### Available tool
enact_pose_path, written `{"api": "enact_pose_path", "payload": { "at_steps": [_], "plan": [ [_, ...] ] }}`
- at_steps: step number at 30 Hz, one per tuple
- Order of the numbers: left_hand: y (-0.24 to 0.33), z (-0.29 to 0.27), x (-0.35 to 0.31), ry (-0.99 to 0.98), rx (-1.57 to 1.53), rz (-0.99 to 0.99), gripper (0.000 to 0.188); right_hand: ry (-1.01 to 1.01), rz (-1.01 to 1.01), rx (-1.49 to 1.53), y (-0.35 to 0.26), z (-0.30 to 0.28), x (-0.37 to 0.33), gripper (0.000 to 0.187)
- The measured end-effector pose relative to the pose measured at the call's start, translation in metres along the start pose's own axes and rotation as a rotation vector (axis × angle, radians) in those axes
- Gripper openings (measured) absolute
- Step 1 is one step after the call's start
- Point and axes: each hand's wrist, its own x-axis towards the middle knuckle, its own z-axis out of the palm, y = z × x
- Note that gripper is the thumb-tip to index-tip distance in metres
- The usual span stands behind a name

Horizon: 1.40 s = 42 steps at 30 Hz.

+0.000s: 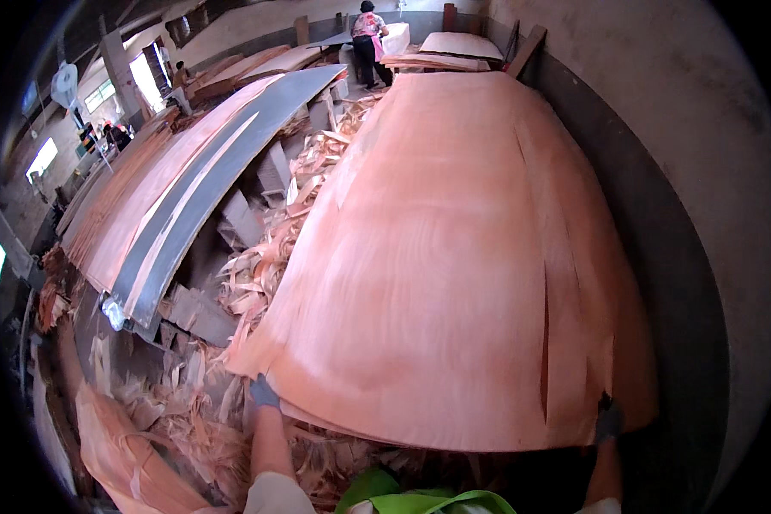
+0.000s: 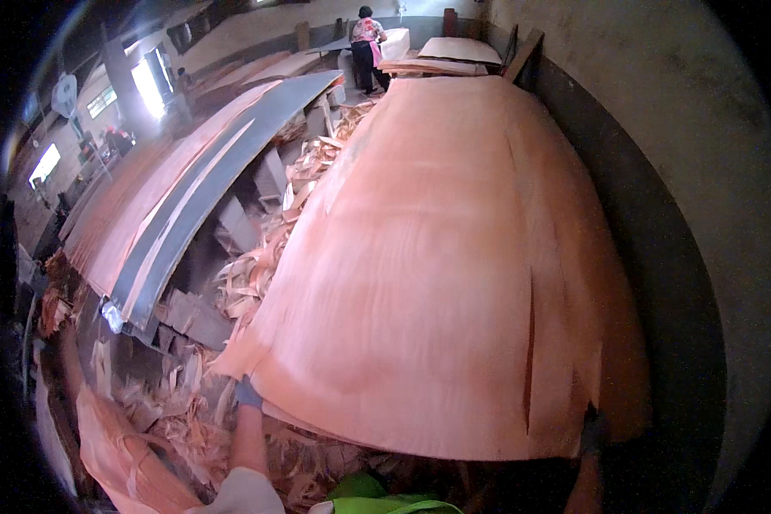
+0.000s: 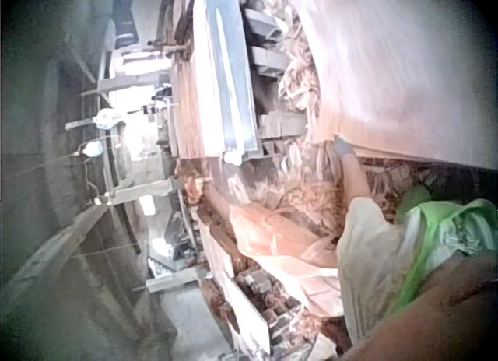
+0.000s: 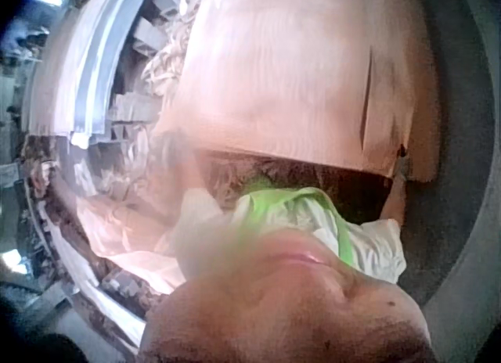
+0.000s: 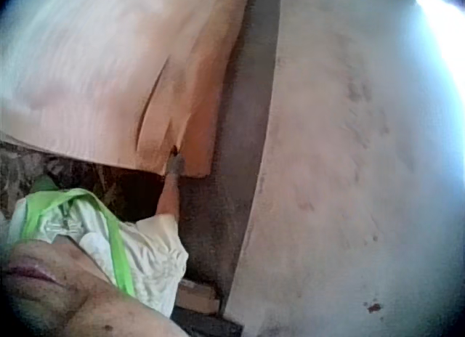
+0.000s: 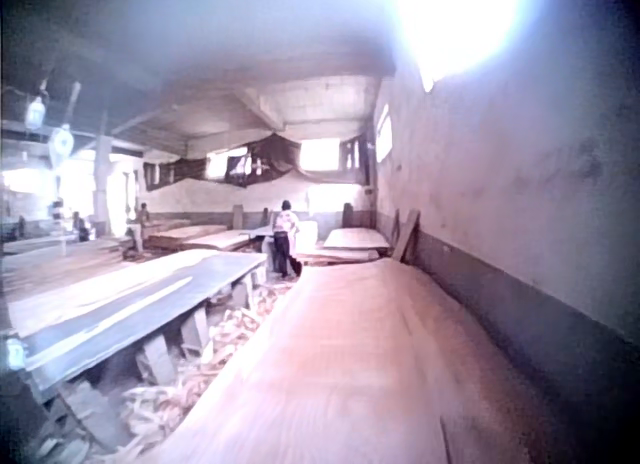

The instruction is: The person processes sheets of wood veneer by lifting them onto a table, trimming the wood with a knife, and applying tape to the edges. They stack the finished sheets onto piles and walk over wood shavings.

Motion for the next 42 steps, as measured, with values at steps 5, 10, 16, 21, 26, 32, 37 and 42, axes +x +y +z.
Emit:
{"api": "enact_pose_path", "payload": {
  "at_steps": [5, 10, 16, 21, 26, 32, 37, 42],
  "plan": [
    [-0.006, 0.007, 0.016, -0.132, 0.448, 0.054, 0.035, -0.244, 0.068, -0.071, -0.02, -0.001, 0.073, 0.05],
    [-0.001, 0.061, -0.077, 0.052, -0.133, -0.31, 0.032, 0.024, -0.004, -0.142, 0.051, -0.014, 0.076, 0.037],
    [-0.047, -0.024, -0.057, 0.113, -0.009, -0.251, 0.045, -0.222, -0.041, -0.272, 0.003, 0.015, 0.081, 0.043],
    [-0.034, 0.003, -0.07, 0.14, -0.129, -0.339, 0.034, -0.484, 0.231, -0.053, 0.133, 0.066, 0.046, 0.059],
    [-0.008, 0.021, -0.085, 0.359, 0.036, -0.441, 0.035, -0.501, 0.188, 0.458, 0.139, 0.103, 0.019, 0.048],
    [-0.02, 0.033, -0.047, 0.366, 0.108, -0.342, 0.03, -0.558, 0.024, 0.537, 0.154, 0.113, 0.007, 0.046],
    [-0.029, -0.061, -0.031, 0.324, 0.393, -0.554, 0.02, -0.259, -0.121, 0.122, 0.089, 0.09, 0.03, 0.044],
    [-0.013, -0.041, -0.014, 0.269, 0.464, -0.773, 0.027, -0.376, 0.146, -0.023, 0.059, 0.024, 0.002, 0.042]
  ]
}}
